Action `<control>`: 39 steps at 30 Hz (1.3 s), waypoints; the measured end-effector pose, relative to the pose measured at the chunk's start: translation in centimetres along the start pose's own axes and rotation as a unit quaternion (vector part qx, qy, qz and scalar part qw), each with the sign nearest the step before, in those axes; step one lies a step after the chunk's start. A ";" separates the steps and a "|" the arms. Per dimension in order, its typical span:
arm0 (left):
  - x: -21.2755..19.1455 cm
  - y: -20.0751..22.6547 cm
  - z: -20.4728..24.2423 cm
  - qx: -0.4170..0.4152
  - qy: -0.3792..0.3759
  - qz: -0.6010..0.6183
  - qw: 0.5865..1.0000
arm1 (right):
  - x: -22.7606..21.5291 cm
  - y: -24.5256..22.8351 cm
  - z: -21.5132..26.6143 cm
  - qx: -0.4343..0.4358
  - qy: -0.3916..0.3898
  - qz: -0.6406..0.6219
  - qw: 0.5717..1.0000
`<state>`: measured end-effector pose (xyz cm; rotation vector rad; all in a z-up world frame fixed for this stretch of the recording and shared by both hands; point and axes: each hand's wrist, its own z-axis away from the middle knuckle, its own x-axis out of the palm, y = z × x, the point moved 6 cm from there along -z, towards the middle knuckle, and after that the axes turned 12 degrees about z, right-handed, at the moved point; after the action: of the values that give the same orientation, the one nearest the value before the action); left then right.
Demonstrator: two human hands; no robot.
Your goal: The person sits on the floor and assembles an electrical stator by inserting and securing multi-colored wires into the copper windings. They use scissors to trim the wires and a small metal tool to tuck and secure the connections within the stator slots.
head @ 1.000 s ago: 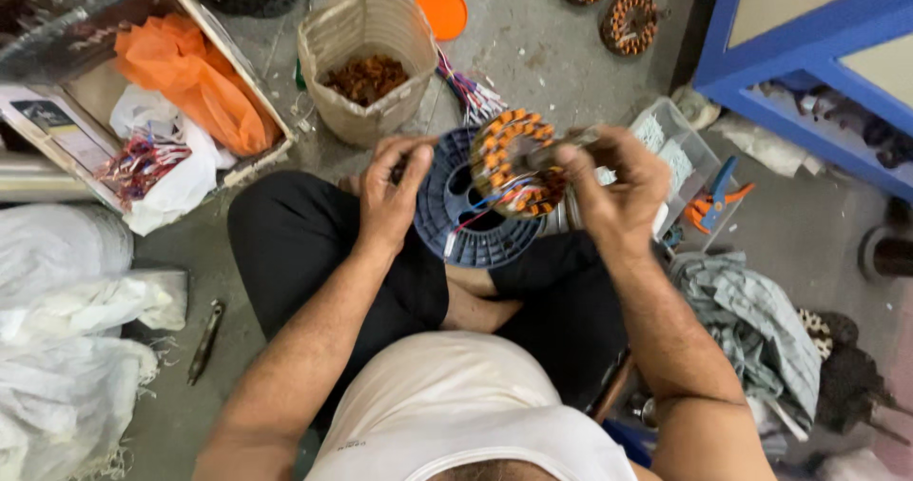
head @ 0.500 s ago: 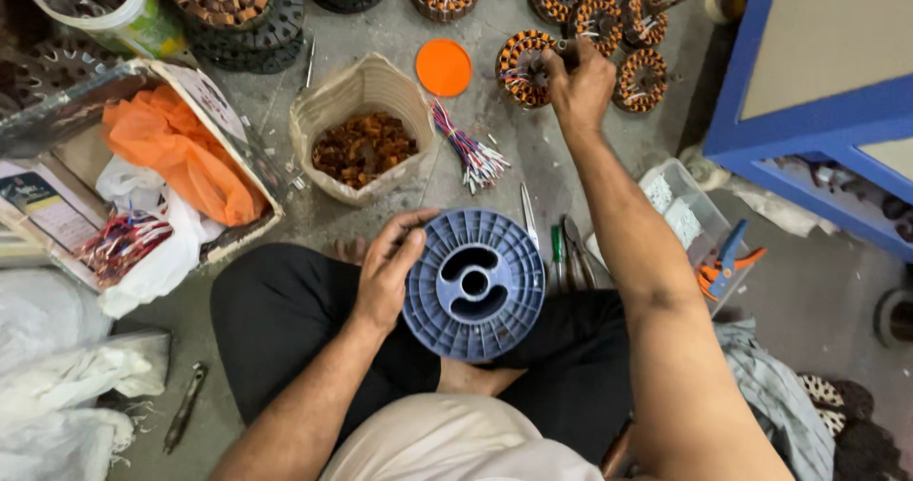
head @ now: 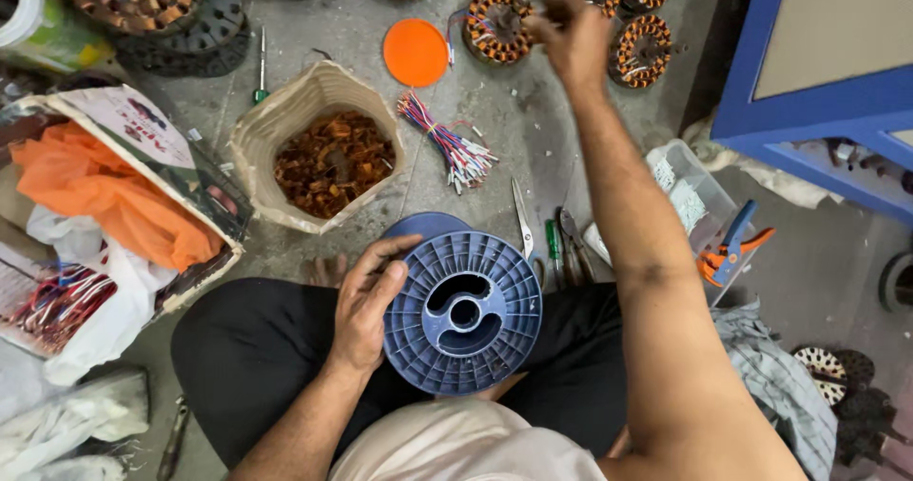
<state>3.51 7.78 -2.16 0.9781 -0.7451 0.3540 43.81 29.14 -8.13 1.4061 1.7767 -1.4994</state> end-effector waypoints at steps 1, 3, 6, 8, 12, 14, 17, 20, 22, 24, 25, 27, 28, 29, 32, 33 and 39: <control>0.0 0.0 0.0 0.000 -0.001 -0.002 1.000 | -1.2 0.8 -0.1 -0.017 0.005 0.001 1.000; -0.1 -0.1 0.0 0.001 -0.002 -0.006 1.000 | -5.1 3.5 0.6 0.001 0.052 0.109 0.993; -0.3 -0.5 -0.1 -0.013 0.007 0.016 1.000 | -9.7 6.7 1.7 -0.034 0.147 0.391 0.908; -0.4 -0.5 -0.2 -0.010 0.005 0.021 1.000 | -10.6 10.6 1.6 0.017 0.054 0.391 0.919; -0.4 -0.7 -0.2 -0.012 0.003 0.017 1.000 | -9.6 15.8 2.5 0.051 -0.068 0.379 0.921; -0.5 -0.7 -0.3 -0.002 0.004 0.000 1.000 | -9.0 16.1 2.2 0.026 -0.094 0.416 0.904; -0.7 -0.7 0.1 0.006 0.002 -0.006 1.000 | -9.6 13.9 2.3 -0.032 -0.128 0.463 0.877; -0.7 -0.3 0.2 0.020 -0.002 -0.010 1.000 | -11.4 9.5 3.5 -0.031 -0.133 0.429 0.893; -0.5 -0.2 0.4 0.031 -0.008 -0.018 0.999 | -13.6 5.6 5.2 -0.028 -0.156 0.415 0.896; -0.2 0.0 0.6 0.050 -0.017 -0.027 0.998 | -17.0 0.4 6.8 -0.065 -0.141 0.367 0.917; -0.2 0.0 1.0 0.057 -0.018 -0.031 0.998 | -18.6 -2.4 8.2 -0.084 -0.140 0.341 0.926; -0.3 0.1 1.0 0.075 -0.024 -0.040 0.996 | -22.2 -7.8 10.6 -0.094 -0.137 0.303 0.938; -0.3 0.1 1.0 0.074 -0.025 -0.035 0.996 | -23.9 -10.6 11.6 -0.101 -0.133 0.284 0.944; -0.5 -0.1 1.3 0.070 -0.024 -0.031 0.997 | -25.2 -13.5 12.8 -0.107 -0.133 0.247 0.954; -0.4 -0.1 1.6 0.095 -0.036 -0.030 0.994 | -28.0 -21.2 15.4 -0.151 -0.128 0.165 0.966; -0.6 -0.1 2.1 0.106 -0.036 -0.033 0.993 | -28.3 -23.4 16.5 -0.177 -0.135 0.155 0.963; -1.5 0.0 2.3 0.150 -0.028 -0.061 0.986 | -26.4 -31.2 21.0 -0.267 -0.207 0.145 0.930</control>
<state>1.49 5.93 -2.47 1.3164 -0.6892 0.3382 21.22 2.04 21.33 0.9393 1.4767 -0.9623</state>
